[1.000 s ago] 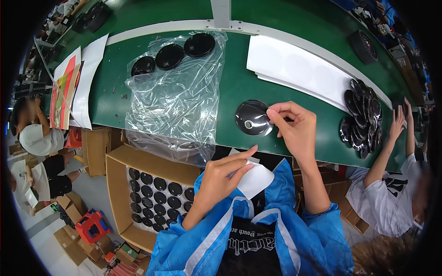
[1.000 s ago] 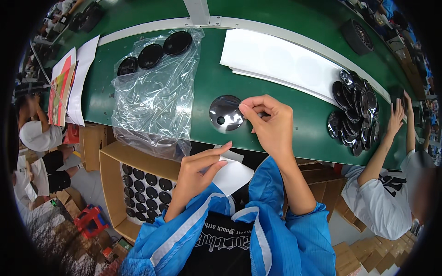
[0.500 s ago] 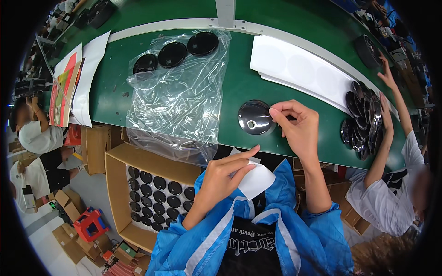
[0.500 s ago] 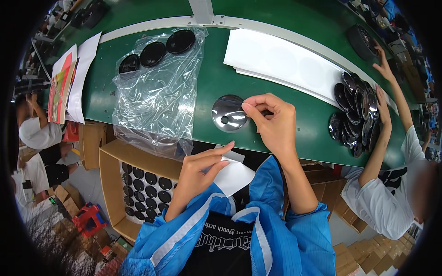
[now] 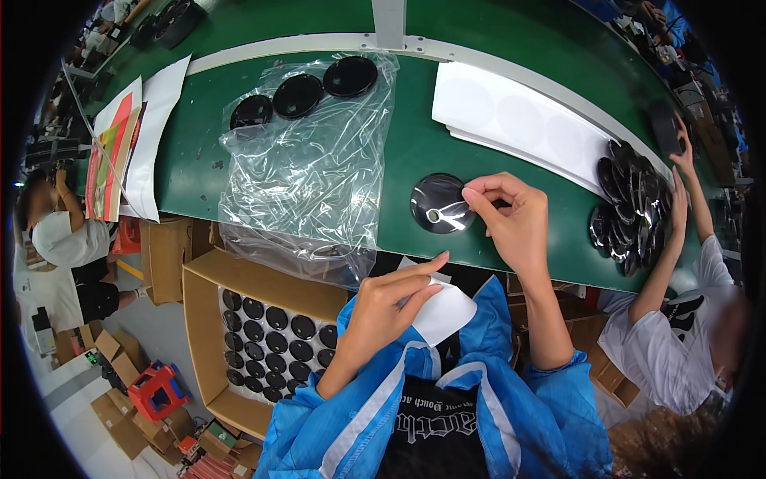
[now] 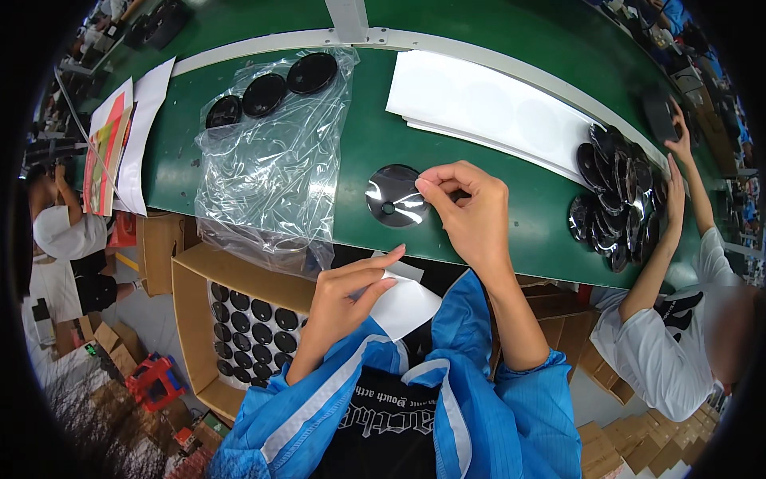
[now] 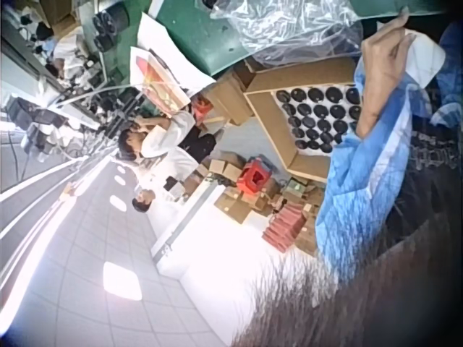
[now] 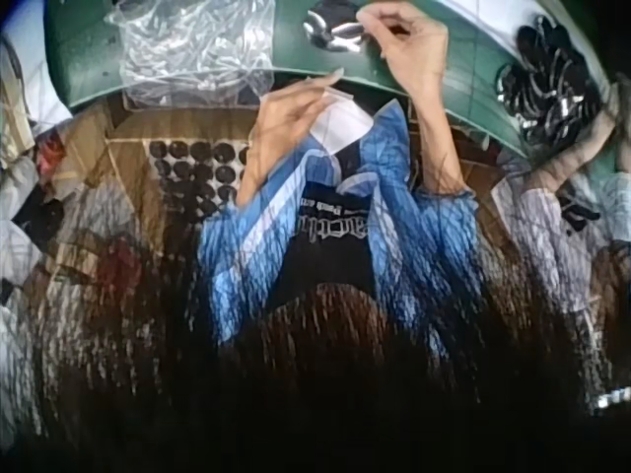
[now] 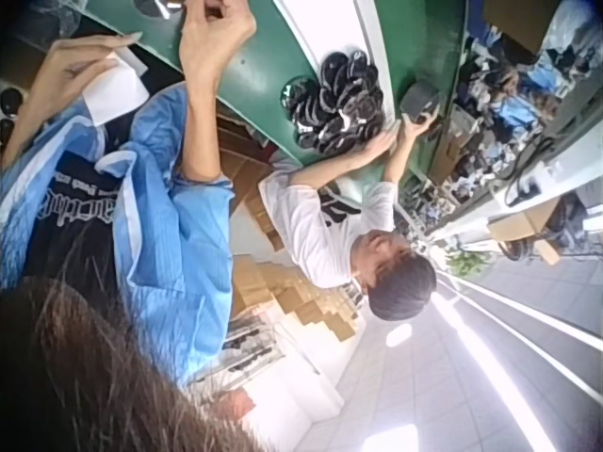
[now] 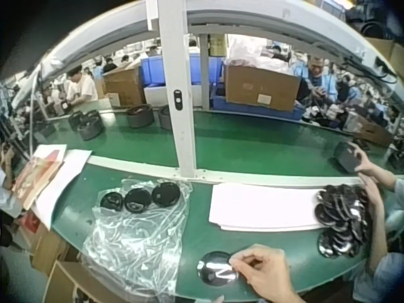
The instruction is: Wiping circular electronic components with a cloth and packing them into plastic bags and boxes.
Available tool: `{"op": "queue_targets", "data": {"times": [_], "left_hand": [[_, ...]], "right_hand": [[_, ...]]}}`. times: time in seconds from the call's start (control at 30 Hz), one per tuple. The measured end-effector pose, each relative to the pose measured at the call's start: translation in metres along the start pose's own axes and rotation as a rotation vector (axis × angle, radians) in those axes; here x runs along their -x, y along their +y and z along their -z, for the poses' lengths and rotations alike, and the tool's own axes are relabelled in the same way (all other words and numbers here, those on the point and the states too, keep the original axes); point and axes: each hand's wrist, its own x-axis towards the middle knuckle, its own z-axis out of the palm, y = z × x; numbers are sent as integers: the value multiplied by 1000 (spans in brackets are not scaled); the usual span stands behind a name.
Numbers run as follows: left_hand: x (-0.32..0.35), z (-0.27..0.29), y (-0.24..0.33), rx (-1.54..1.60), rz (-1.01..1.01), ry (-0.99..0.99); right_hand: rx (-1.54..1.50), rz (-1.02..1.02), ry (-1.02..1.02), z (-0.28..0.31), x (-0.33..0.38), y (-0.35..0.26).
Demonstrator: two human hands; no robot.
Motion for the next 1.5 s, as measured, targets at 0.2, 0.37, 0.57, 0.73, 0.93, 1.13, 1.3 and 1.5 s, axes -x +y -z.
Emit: {"op": "queue_targets", "data": {"times": [0.2,0.37,0.57,0.73,0.93,1.13,1.3,1.5], "left_hand": [[14,2,-9,126,0,32],[55,20,-63,316,391,-28],[99,64,-154,274,605,150],[78,143,-239,263,566,455],[21,204,-271,88,63,1079],[103,249,-371,-1178,303,229],[89,130,-249,-849,445,-227],[48,98,2,240,1,-420]], "right_hand": [[267,357,161,6,28,-22],[996,481,36,42,33,-26],[612,413,-32,21,26,-57],[845,577,-69,-27,13,-33],[856,492,-126,1,14,-24],[802,463,345,141,26,-36],[876,62,411,267,38,16],[825,604,621,164,4,-11]]}}
